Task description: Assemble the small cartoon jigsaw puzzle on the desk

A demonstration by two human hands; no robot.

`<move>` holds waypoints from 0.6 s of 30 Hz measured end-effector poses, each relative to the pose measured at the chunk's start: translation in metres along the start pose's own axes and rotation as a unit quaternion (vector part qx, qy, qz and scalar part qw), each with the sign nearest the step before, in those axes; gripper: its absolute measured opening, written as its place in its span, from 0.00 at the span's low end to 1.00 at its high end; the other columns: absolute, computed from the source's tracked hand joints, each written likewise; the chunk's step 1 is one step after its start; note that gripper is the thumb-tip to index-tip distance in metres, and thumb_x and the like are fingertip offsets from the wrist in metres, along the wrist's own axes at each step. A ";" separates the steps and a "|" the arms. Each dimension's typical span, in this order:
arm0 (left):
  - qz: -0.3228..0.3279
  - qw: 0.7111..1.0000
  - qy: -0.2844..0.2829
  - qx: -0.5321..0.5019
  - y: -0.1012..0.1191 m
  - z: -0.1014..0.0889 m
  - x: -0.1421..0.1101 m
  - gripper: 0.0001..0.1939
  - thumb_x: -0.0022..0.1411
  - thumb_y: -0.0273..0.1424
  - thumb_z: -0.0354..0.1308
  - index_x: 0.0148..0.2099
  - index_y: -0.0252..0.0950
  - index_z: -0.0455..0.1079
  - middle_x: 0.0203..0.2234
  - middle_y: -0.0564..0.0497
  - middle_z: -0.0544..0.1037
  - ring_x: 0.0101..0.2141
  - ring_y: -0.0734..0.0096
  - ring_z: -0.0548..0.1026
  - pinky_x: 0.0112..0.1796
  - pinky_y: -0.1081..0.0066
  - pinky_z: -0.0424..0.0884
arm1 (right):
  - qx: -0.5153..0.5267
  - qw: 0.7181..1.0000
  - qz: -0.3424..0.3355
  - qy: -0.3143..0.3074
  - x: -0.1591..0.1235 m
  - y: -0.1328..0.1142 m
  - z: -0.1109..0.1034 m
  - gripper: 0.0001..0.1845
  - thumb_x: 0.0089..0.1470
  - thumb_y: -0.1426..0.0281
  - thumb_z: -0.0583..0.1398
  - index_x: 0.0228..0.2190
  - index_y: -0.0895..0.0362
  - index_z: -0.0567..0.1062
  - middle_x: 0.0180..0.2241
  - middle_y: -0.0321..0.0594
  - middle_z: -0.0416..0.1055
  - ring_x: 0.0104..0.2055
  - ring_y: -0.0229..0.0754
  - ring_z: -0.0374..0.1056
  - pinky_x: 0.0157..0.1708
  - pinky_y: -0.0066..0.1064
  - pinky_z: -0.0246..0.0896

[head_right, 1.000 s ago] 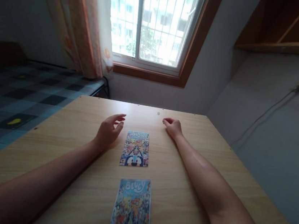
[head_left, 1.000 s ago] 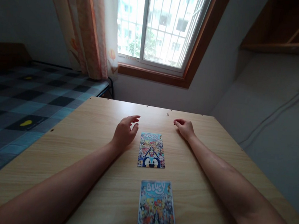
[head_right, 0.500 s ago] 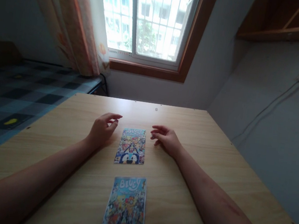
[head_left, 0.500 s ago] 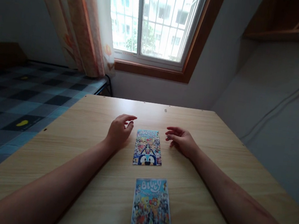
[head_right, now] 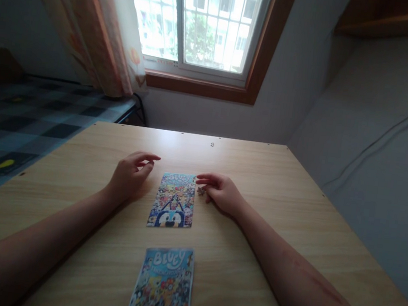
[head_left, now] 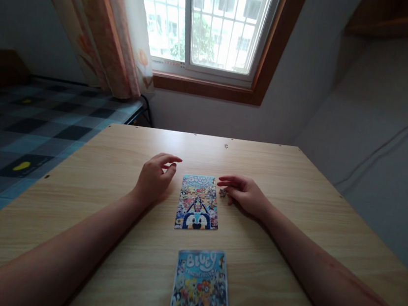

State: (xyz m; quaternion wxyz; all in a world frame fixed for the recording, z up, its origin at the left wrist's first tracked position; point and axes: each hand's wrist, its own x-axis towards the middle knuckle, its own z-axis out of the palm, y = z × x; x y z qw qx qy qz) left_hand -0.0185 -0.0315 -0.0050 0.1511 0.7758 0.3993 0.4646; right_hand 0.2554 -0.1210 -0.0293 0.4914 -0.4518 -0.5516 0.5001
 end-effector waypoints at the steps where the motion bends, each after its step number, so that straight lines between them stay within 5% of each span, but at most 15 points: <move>1: -0.001 1.000 -0.001 -0.001 0.000 0.000 0.000 0.12 0.61 0.28 0.54 0.41 0.39 0.79 0.38 0.48 0.82 0.38 0.66 0.79 0.38 0.66 0.80 | -0.002 1.000 0.001 -0.001 0.000 0.000 0.000 0.18 0.46 0.71 0.65 0.43 0.55 0.81 0.44 0.46 0.81 0.37 0.43 0.76 0.22 0.26 0.69; 11: -0.007 1.000 -0.006 -0.001 0.002 -0.001 0.000 0.12 0.61 0.28 0.54 0.41 0.38 0.80 0.39 0.47 0.82 0.38 0.66 0.79 0.39 0.67 0.80 | -0.102 0.994 -0.032 -0.004 -0.005 -0.005 -0.002 0.18 0.50 0.72 0.60 0.44 0.56 0.81 0.44 0.46 0.79 0.40 0.43 0.75 0.25 0.27 0.68; 18: -0.004 1.000 -0.005 -0.002 0.001 0.000 0.000 0.13 0.61 0.28 0.54 0.40 0.38 0.80 0.39 0.48 0.82 0.38 0.66 0.79 0.38 0.67 0.80 | -0.336 0.933 -0.089 -0.097 -0.012 -0.027 -0.014 0.13 0.55 0.70 0.64 0.43 0.55 0.83 0.35 0.43 0.76 0.31 0.37 0.68 0.30 0.29 0.64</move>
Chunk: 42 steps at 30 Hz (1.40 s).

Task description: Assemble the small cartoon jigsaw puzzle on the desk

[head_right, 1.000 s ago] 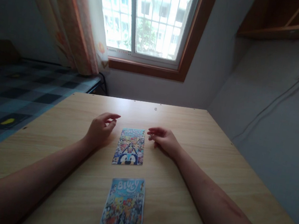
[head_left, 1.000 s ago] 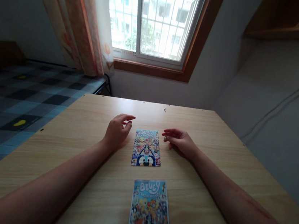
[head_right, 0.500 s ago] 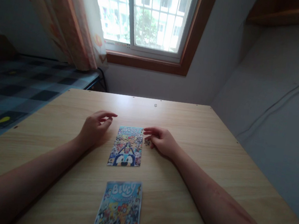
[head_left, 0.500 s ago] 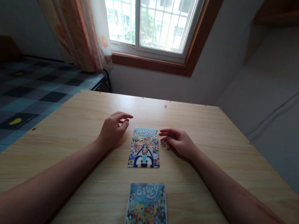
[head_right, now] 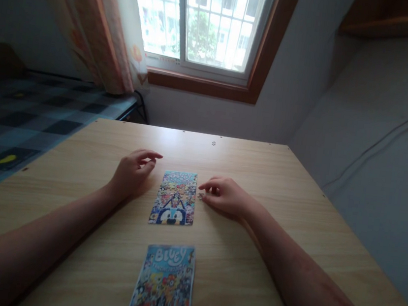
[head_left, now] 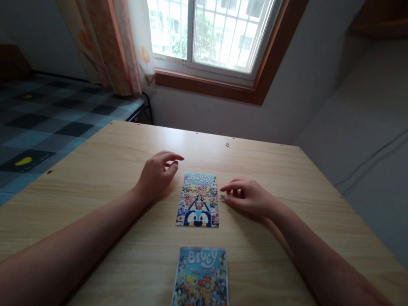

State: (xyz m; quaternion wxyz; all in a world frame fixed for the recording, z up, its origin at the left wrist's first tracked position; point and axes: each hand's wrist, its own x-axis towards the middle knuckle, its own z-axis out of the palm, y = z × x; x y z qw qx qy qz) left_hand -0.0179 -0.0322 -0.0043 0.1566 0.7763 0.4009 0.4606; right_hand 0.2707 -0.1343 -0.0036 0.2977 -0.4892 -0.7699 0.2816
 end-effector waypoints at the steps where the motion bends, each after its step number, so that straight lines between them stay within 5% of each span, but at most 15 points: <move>1: -0.001 1.000 -0.002 0.001 0.000 0.000 0.000 0.13 0.61 0.28 0.54 0.41 0.38 0.80 0.39 0.47 0.82 0.38 0.66 0.79 0.39 0.66 0.80 | -0.014 1.000 -0.007 -0.015 0.000 -0.001 -0.002 0.13 0.56 0.69 0.64 0.43 0.55 0.84 0.35 0.42 0.76 0.31 0.37 0.68 0.31 0.30 0.64; 17: 0.001 1.000 -0.005 0.022 0.005 0.008 -0.002 0.14 0.61 0.26 0.54 0.42 0.37 0.80 0.40 0.48 0.81 0.33 0.71 0.76 0.37 0.68 0.75 | -0.131 0.985 0.047 -0.101 -0.004 -0.015 -0.014 0.06 0.53 0.70 0.64 0.35 0.55 0.79 0.25 0.34 0.72 0.25 0.35 0.63 0.26 0.29 0.53; 28: 0.067 0.995 -0.060 0.040 0.010 0.008 -0.005 0.12 0.62 0.26 0.55 0.43 0.39 0.79 0.40 0.48 0.80 0.41 0.64 0.76 0.46 0.61 0.74 | 0.100 0.965 0.089 -0.226 -0.006 -0.018 -0.021 0.07 0.52 0.65 0.67 0.31 0.56 0.80 0.26 0.35 0.75 0.27 0.35 0.67 0.25 0.26 0.58; 30: 0.103 0.990 -0.083 0.054 0.012 0.009 -0.008 0.11 0.63 0.27 0.56 0.45 0.39 0.78 0.42 0.48 0.80 0.45 0.61 0.76 0.51 0.57 0.72 | 0.151 0.965 0.098 -0.193 -0.004 -0.019 -0.013 0.07 0.51 0.65 0.67 0.32 0.55 0.80 0.29 0.37 0.78 0.30 0.37 0.70 0.29 0.28 0.63; 36: 0.154 0.965 -0.196 0.087 0.018 0.013 -0.015 0.20 0.62 0.35 0.63 0.57 0.43 0.73 0.57 0.45 0.74 0.58 0.53 0.68 0.60 0.48 0.65 | 0.167 0.982 0.069 0.050 0.008 -0.019 0.022 0.07 0.50 0.65 0.68 0.31 0.54 0.81 0.32 0.40 0.80 0.35 0.42 0.74 0.39 0.36 0.71; 42: 0.156 0.953 -0.241 0.095 0.019 0.013 -0.017 0.26 0.61 0.37 0.64 0.61 0.44 0.69 0.63 0.43 0.69 0.64 0.50 0.63 0.63 0.47 0.60 | 0.108 0.983 0.063 0.136 0.011 -0.024 0.048 0.05 0.53 0.67 0.65 0.32 0.55 0.81 0.31 0.41 0.79 0.33 0.41 0.72 0.35 0.36 0.68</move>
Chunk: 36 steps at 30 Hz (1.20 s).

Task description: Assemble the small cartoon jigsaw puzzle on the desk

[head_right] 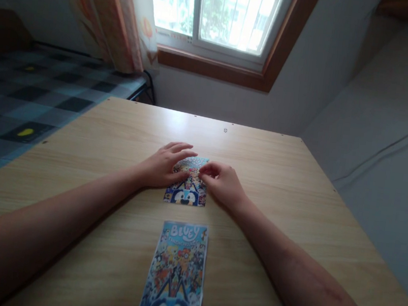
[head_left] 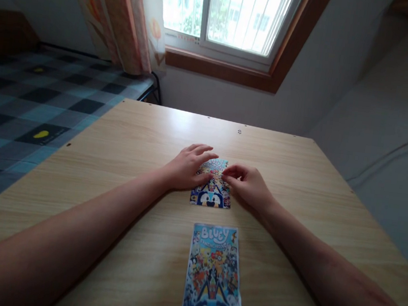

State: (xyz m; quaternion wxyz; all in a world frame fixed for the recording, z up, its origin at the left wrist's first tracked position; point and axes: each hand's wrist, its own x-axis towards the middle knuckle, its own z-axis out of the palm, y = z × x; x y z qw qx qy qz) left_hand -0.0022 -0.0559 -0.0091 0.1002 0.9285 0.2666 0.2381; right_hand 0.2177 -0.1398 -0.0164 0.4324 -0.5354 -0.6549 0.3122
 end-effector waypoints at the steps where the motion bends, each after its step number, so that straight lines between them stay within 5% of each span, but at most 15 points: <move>1: 0.004 1.000 -0.006 0.008 -0.001 0.001 0.000 0.27 0.61 0.37 0.64 0.62 0.43 0.68 0.63 0.43 0.68 0.64 0.49 0.63 0.63 0.46 0.60 | -0.014 1.000 -0.006 0.004 -0.001 0.000 0.003 0.05 0.53 0.68 0.65 0.32 0.55 0.81 0.31 0.40 0.79 0.32 0.41 0.72 0.35 0.35 0.67; 16: 0.000 0.998 -0.040 0.041 0.000 0.001 -0.001 0.27 0.64 0.41 0.60 0.63 0.39 0.67 0.65 0.40 0.66 0.66 0.50 0.61 0.64 0.49 0.59 | -0.229 0.968 -0.100 0.019 -0.004 -0.004 0.011 0.07 0.55 0.74 0.63 0.35 0.53 0.81 0.31 0.38 0.77 0.40 0.45 0.71 0.47 0.40 0.62; 21: 0.006 0.998 -0.037 0.044 -0.002 0.002 -0.001 0.27 0.63 0.40 0.60 0.63 0.40 0.67 0.65 0.41 0.66 0.65 0.50 0.61 0.64 0.48 0.59 | -0.311 0.947 -0.076 0.026 -0.007 -0.004 0.015 0.16 0.58 0.68 0.60 0.48 0.50 0.79 0.47 0.45 0.76 0.53 0.53 0.67 0.55 0.48 0.59; 26: 0.010 0.998 -0.032 0.045 -0.003 0.003 -0.001 0.28 0.62 0.39 0.62 0.63 0.40 0.66 0.65 0.41 0.67 0.65 0.50 0.62 0.64 0.48 0.60 | -0.379 0.925 -0.025 0.006 -0.009 -0.005 0.022 0.29 0.60 0.66 0.58 0.63 0.49 0.67 0.68 0.49 0.57 0.71 0.59 0.47 0.64 0.59 0.46; 30: 0.011 0.998 -0.034 0.045 -0.003 0.002 -0.001 0.29 0.62 0.39 0.62 0.64 0.40 0.65 0.64 0.41 0.67 0.65 0.50 0.62 0.63 0.48 0.60 | -0.385 0.923 0.012 -0.004 -0.009 -0.005 0.025 0.32 0.61 0.65 0.58 0.65 0.48 0.62 0.71 0.49 0.50 0.75 0.59 0.38 0.67 0.65 0.37; 36: 0.028 0.998 -0.025 0.045 -0.003 0.000 -0.002 0.28 0.63 0.38 0.62 0.63 0.39 0.66 0.64 0.39 0.68 0.64 0.49 0.64 0.62 0.45 0.63 | -0.346 0.937 0.011 0.048 -0.005 0.004 0.013 0.32 0.64 0.61 0.54 0.67 0.48 0.58 0.72 0.45 0.49 0.75 0.56 0.39 0.68 0.63 0.39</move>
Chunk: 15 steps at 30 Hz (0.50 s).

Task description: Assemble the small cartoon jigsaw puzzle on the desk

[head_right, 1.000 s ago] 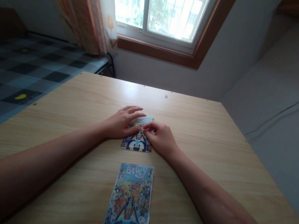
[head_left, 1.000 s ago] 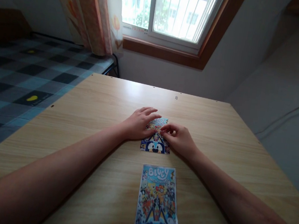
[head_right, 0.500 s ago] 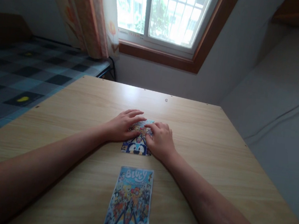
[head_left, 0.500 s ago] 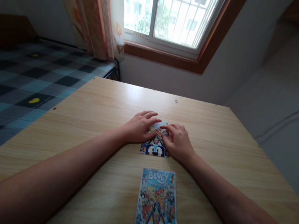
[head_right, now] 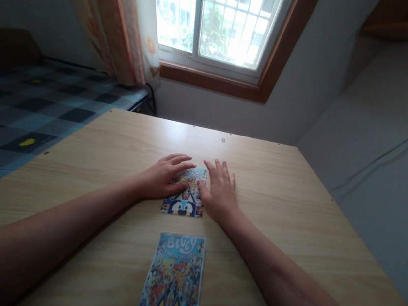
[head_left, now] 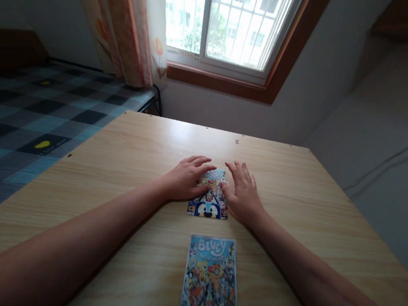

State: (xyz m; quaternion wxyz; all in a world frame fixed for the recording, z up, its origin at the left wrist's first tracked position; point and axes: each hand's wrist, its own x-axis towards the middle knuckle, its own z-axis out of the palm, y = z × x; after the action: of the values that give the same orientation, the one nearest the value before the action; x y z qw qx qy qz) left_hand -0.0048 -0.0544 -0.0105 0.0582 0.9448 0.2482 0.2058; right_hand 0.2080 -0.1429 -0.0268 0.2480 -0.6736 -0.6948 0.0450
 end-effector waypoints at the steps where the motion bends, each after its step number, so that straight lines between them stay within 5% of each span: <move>1: 0.010 1.000 0.009 0.001 0.001 -0.001 0.000 0.25 0.64 0.37 0.61 0.62 0.40 0.68 0.63 0.40 0.69 0.63 0.49 0.65 0.61 0.45 0.64 | 0.003 1.000 0.010 0.019 0.002 0.006 -0.002 0.31 0.65 0.61 0.52 0.67 0.48 0.59 0.72 0.45 0.50 0.75 0.55 0.39 0.68 0.62 0.40; 5: 0.068 0.996 0.060 -0.001 0.007 -0.005 -0.002 0.16 0.66 0.27 0.57 0.53 0.45 0.76 0.60 0.47 0.73 0.61 0.57 0.67 0.60 0.48 0.66 | -0.037 0.996 0.078 0.026 0.013 0.032 -0.009 0.32 0.66 0.60 0.50 0.68 0.51 0.57 0.71 0.47 0.52 0.74 0.57 0.41 0.68 0.63 0.39; 11: 0.103 0.994 0.024 -0.008 0.015 -0.008 -0.001 0.21 0.55 0.18 0.59 0.44 0.48 0.81 0.59 0.50 0.73 0.60 0.55 0.68 0.58 0.47 0.69 | -0.132 0.978 0.128 -0.095 0.021 0.042 -0.011 0.33 0.68 0.56 0.45 0.70 0.51 0.54 0.73 0.46 0.47 0.75 0.55 0.39 0.69 0.61 0.34; 15: 0.096 0.995 0.022 -0.013 0.013 -0.006 -0.001 0.22 0.55 0.18 0.59 0.43 0.50 0.82 0.59 0.52 0.74 0.60 0.56 0.68 0.58 0.47 0.69 | -0.141 0.974 0.131 -0.121 0.022 0.037 -0.011 0.32 0.69 0.55 0.43 0.70 0.49 0.55 0.74 0.46 0.43 0.75 0.54 0.38 0.69 0.62 0.32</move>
State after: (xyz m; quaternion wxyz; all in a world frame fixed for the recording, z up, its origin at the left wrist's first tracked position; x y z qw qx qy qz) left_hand -0.0023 -0.0656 -0.0024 0.0448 0.9586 0.1553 0.2345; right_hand 0.2468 -0.1213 -0.0256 0.0568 -0.7766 -0.6247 0.0596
